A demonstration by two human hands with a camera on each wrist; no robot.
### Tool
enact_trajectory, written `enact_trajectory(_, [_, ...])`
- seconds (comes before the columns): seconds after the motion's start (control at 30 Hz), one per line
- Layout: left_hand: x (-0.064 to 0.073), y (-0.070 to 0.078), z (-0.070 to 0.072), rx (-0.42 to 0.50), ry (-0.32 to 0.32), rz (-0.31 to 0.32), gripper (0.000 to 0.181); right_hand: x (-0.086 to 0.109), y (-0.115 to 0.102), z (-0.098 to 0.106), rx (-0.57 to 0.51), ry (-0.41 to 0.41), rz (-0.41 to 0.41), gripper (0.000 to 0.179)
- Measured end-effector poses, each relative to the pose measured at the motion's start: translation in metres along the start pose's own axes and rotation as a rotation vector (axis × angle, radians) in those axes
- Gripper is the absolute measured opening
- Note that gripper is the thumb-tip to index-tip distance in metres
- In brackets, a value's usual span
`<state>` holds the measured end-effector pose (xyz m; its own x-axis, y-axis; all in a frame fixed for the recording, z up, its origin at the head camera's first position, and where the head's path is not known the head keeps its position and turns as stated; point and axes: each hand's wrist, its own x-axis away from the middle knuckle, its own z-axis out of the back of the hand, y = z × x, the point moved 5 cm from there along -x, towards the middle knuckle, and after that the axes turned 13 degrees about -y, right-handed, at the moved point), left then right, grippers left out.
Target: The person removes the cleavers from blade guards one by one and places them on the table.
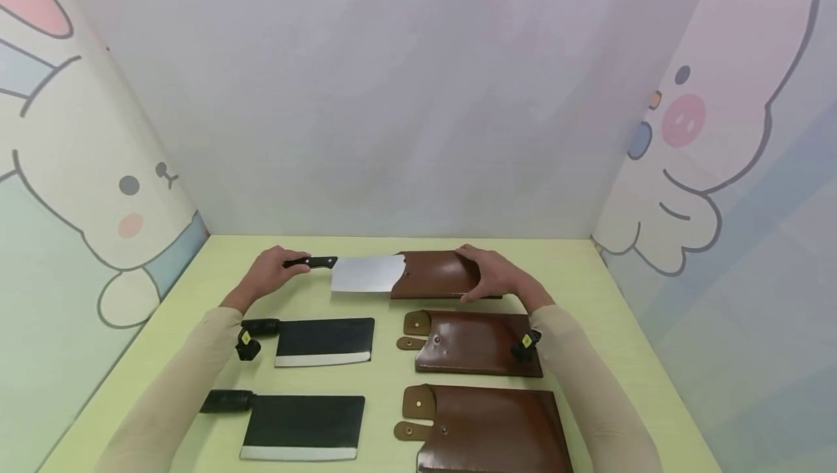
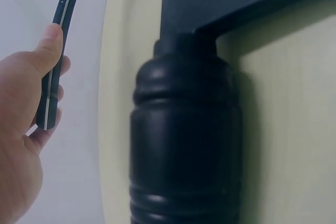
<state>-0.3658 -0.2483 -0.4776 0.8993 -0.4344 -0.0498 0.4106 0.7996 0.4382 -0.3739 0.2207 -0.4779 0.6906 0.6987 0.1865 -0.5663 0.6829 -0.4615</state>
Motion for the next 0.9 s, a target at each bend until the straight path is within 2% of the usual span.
enact_trajectory(0.6, [0.011, -0.014, 0.001, 0.035, -0.019, 0.005, 0.041, 0.012, 0.013, 0.000, -0.010, 0.007, -0.035, 0.110])
enact_trajectory(0.9, [0.016, -0.020, 0.005, 0.011, -0.021, 0.018, 0.041, 0.021, 0.017, 0.004, -0.016, 0.002, -0.063, 0.110])
